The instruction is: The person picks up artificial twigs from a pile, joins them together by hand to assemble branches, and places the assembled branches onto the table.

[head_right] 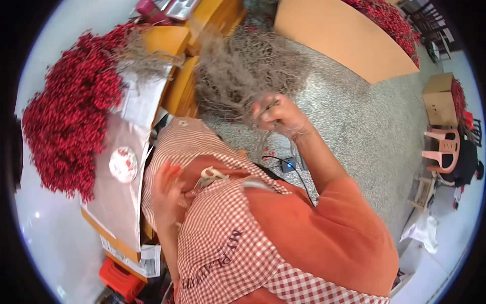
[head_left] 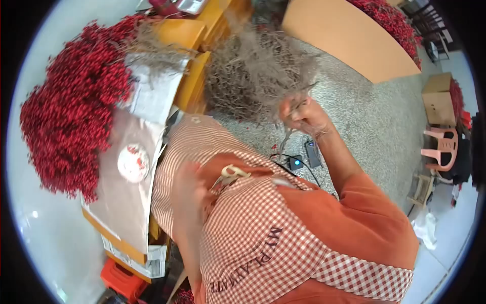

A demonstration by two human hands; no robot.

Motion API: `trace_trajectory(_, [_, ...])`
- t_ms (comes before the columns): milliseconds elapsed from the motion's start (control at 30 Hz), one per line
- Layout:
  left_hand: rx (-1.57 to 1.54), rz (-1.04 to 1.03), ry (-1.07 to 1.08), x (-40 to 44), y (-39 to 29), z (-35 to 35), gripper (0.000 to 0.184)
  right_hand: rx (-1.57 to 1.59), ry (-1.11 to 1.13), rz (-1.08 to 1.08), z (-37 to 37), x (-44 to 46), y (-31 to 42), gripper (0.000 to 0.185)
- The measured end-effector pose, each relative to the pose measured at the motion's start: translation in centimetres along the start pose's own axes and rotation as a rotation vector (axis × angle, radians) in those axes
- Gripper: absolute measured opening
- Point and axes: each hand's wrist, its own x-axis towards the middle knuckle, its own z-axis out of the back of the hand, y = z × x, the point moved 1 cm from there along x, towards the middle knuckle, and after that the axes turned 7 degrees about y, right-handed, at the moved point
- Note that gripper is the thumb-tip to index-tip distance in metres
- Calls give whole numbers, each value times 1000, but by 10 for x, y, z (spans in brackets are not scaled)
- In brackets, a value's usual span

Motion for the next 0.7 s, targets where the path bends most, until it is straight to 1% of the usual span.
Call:
trace_trajectory(33, [-115, -73, 112, 10, -3, -8, 54, -74, 20, -131, -18, 11, -10, 20])
trace_trajectory(67, [-227, -144, 224, 17, -5, -13, 58, -61, 50, -141, -34, 23, -24, 20])
trace_trajectory(133, [-490, -153, 177, 32, -10, -30, 48, -681, 114, -260, -62, 43, -49, 18])
trace_trajectory(167, [-493, -167, 161, 40, 6, -8, 48, -689, 135, -262, -81, 64, -71, 18])
trace_trajectory(233, [-564, -250, 77, 38, 13, -8, 33, -729, 83, -440, -104, 68, -67, 26])
trace_trajectory(267, [-648, -201, -20, 33, 13, 0, 20, -517, 110, -364, -117, 67, -59, 17])
trace_trajectory(367, [-667, -231, -92, 15, 20, 27, 21, -458, 171, -357, -122, 76, -52, 13])
trace_trajectory(400, [-704, -221, -75, 22, 37, 56, 25, -480, 162, -365, -133, 97, -80, 15])
trace_trajectory(433, [-705, -223, -90, 14, 30, 47, 25, -478, 174, -373, -137, 95, -80, 15])
trace_trajectory(500, [-762, -198, -41, 4, 21, 36, 27, -415, 175, -327, -144, 98, -91, 14])
trace_trajectory(533, [-831, -213, -31, 2, 22, 32, 33, -420, 183, -327, -148, 99, -95, 14])
trace_trajectory(567, [-832, -222, -35, 2, 26, 34, 33, -598, 204, -340, -151, 100, -99, 15])
trace_trajectory(600, [-796, -200, -52, 3, 31, 35, 29, -774, 223, -351, -155, 100, -102, 17])
trace_trajectory(633, [-765, -185, -55, 10, 46, 51, 25, -790, 222, -345, -162, 110, -120, 17])
trace_trajectory(667, [-767, -188, -59, 9, 49, 53, 25, -911, 232, -254, -170, 108, -122, 19])
trace_trajectory(700, [-731, -147, -115, 9, 50, 56, 20, -1031, 240, -161, -174, 107, -123, 22])
